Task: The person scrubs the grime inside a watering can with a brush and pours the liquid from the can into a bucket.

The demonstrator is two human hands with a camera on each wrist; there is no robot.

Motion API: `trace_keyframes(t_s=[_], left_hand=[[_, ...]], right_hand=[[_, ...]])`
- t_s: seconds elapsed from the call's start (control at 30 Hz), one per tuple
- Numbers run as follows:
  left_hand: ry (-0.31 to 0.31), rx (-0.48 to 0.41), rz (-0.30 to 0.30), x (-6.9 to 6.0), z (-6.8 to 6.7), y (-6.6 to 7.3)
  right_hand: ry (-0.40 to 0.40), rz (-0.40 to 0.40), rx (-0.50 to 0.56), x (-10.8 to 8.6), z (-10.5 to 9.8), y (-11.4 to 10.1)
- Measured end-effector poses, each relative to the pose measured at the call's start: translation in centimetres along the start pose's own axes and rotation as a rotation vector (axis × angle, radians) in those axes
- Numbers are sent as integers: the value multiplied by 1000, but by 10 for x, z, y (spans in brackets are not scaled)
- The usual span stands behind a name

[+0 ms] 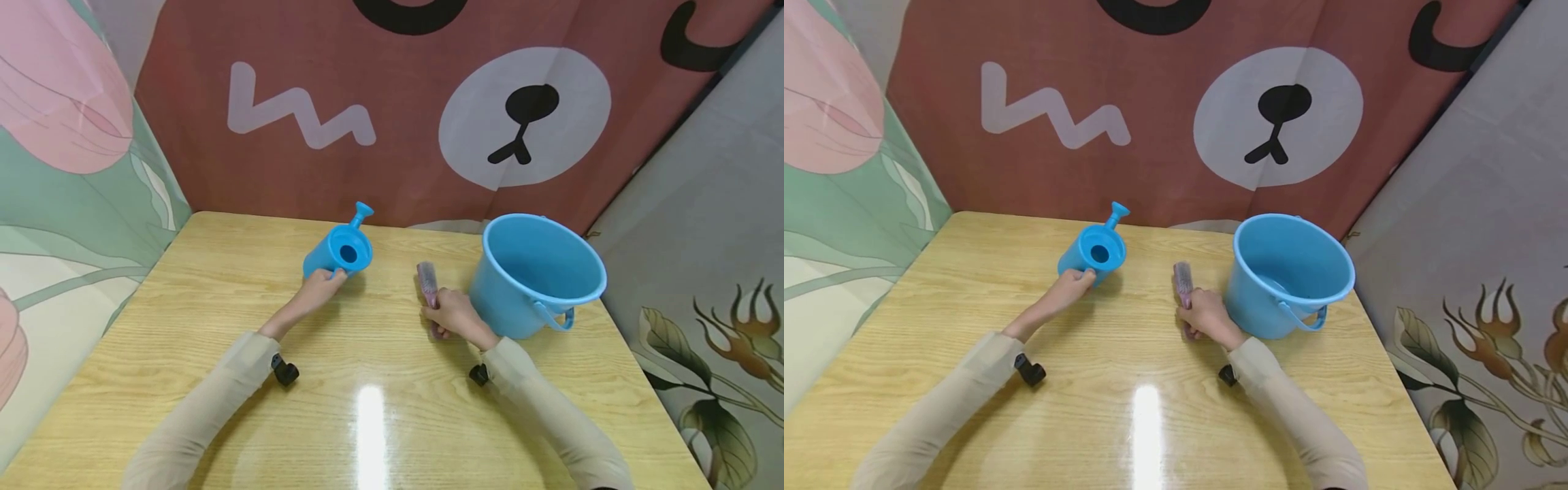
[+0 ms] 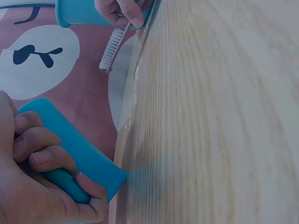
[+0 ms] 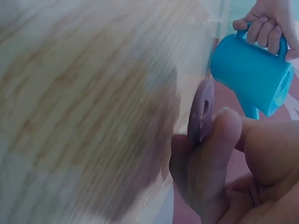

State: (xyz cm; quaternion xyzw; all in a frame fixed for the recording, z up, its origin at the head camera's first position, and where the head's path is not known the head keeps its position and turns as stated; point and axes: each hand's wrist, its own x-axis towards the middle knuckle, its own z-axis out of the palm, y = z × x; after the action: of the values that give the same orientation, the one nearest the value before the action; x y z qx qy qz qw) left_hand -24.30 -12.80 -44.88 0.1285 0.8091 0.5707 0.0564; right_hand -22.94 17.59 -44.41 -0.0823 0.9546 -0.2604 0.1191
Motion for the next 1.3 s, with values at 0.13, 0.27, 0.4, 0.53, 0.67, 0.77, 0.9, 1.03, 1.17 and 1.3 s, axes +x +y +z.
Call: trace_keyframes(t_s=[0.13,0.27,0.4,0.53,0.67,0.77,0.9,1.03,1.17,1.3], left_hand=[[-3,9,2,1,0,-1],[-2,14,4,0,0,-2],[-4,12,7,0,0,-2],[-4,17,10,0,0,-2],[-1,21,12,0,0,-2],[-2,23,11,0,1,-2],[-2,23,5,-1,1,-2],[2,22,4,-1,2,-1],[3,27,2,0,2,0],[1,34,2,0,2,0]], right_hand=[[-13,18,6,2,1,1],[-22,28,5,5,1,2],[-24,38,16,8,2,4],[-21,50,24,10,3,6],[-19,54,23,12,4,8],[-15,45,22,13,5,9],[-17,26,2,13,6,8],[-19,37,-20,13,6,7],[-19,43,-26,13,6,6],[-16,30,-48,13,6,7]])
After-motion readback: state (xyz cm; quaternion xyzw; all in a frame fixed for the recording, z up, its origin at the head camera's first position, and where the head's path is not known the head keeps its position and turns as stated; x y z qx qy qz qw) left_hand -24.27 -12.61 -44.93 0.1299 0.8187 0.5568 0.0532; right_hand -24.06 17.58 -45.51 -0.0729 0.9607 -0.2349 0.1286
